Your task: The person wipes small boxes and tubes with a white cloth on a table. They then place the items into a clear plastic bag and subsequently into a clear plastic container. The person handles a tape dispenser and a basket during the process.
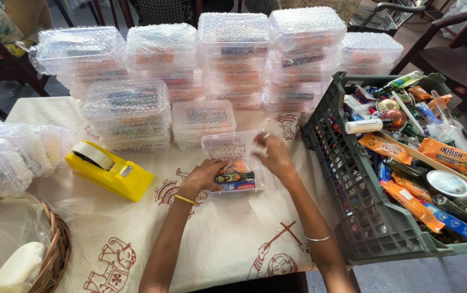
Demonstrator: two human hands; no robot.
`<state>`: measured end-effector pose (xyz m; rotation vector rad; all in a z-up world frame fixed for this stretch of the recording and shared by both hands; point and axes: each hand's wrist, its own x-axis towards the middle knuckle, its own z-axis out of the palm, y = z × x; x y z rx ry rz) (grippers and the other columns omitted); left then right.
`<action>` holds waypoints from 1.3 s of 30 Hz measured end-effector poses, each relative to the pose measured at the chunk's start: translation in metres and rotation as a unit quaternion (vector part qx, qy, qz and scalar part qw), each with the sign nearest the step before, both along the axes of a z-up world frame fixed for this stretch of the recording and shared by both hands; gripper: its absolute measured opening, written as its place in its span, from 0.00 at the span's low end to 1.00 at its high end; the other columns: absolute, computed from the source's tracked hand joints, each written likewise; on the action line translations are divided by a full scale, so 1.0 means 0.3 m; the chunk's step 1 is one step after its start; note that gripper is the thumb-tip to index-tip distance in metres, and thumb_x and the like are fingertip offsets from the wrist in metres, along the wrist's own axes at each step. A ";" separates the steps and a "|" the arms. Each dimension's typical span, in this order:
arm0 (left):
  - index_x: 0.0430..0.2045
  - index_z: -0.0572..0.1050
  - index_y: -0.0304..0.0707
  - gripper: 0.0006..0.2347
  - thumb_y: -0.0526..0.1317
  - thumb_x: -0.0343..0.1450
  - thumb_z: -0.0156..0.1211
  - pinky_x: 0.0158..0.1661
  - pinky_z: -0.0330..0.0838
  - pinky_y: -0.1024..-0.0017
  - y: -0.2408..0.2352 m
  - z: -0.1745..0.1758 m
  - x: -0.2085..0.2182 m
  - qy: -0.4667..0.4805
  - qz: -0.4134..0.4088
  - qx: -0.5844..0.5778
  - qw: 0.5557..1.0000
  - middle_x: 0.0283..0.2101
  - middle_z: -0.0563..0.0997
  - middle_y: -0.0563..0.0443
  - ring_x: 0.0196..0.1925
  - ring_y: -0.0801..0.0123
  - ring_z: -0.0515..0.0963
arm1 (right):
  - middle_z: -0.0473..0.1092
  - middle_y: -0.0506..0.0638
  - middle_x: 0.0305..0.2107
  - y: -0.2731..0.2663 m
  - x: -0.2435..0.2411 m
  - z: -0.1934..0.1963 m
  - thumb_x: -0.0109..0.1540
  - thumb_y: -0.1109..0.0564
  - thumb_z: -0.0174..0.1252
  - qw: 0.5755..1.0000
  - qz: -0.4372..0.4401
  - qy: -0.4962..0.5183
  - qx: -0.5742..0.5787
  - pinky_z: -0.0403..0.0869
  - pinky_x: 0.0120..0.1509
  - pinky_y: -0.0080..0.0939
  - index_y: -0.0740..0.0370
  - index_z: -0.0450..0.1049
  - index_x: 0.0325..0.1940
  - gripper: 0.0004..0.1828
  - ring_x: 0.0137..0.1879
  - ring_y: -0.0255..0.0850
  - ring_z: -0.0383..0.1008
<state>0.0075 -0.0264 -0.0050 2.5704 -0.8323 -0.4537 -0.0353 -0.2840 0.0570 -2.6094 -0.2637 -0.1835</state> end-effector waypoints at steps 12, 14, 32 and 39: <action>0.67 0.62 0.52 0.44 0.36 0.52 0.79 0.69 0.58 0.66 0.005 0.008 0.000 0.019 0.001 -0.018 1.000 0.69 0.65 0.55 0.72 0.61 0.61 | 0.67 0.58 0.60 0.001 0.028 0.017 0.54 0.57 0.74 0.965 -0.099 -0.162 0.179 0.79 0.58 0.45 0.57 0.54 0.75 0.51 0.58 0.48 0.73; 0.67 0.63 0.51 0.44 0.36 0.52 0.79 0.70 0.58 0.67 0.005 -0.017 0.012 0.021 -0.008 -0.034 0.999 0.69 0.65 0.53 0.71 0.59 0.61 | 0.63 0.61 0.62 -0.009 0.053 -0.016 0.52 0.56 0.76 0.964 -0.104 -0.161 0.182 0.78 0.58 0.45 0.58 0.52 0.75 0.53 0.59 0.49 0.71; 0.65 0.64 0.50 0.37 0.44 0.59 0.76 0.67 0.59 0.60 -0.006 0.068 -0.027 -0.069 -0.029 -0.119 0.990 0.70 0.64 0.53 0.70 0.59 0.63 | 0.80 0.50 0.39 -0.109 0.161 -0.343 0.66 0.61 0.63 0.880 -0.008 -0.104 0.464 0.76 0.49 0.36 0.67 0.78 0.49 0.09 0.45 0.35 0.78; 0.47 0.80 0.34 0.17 0.40 0.65 0.71 0.65 0.67 0.61 0.022 -0.067 -0.062 -0.152 0.031 -0.372 0.915 0.62 0.76 0.42 0.67 0.53 0.73 | 0.76 0.54 0.50 -0.084 0.062 -0.258 0.60 0.66 0.62 0.909 0.067 -0.150 0.383 0.75 0.62 0.39 0.64 0.76 0.54 0.17 0.56 0.41 0.76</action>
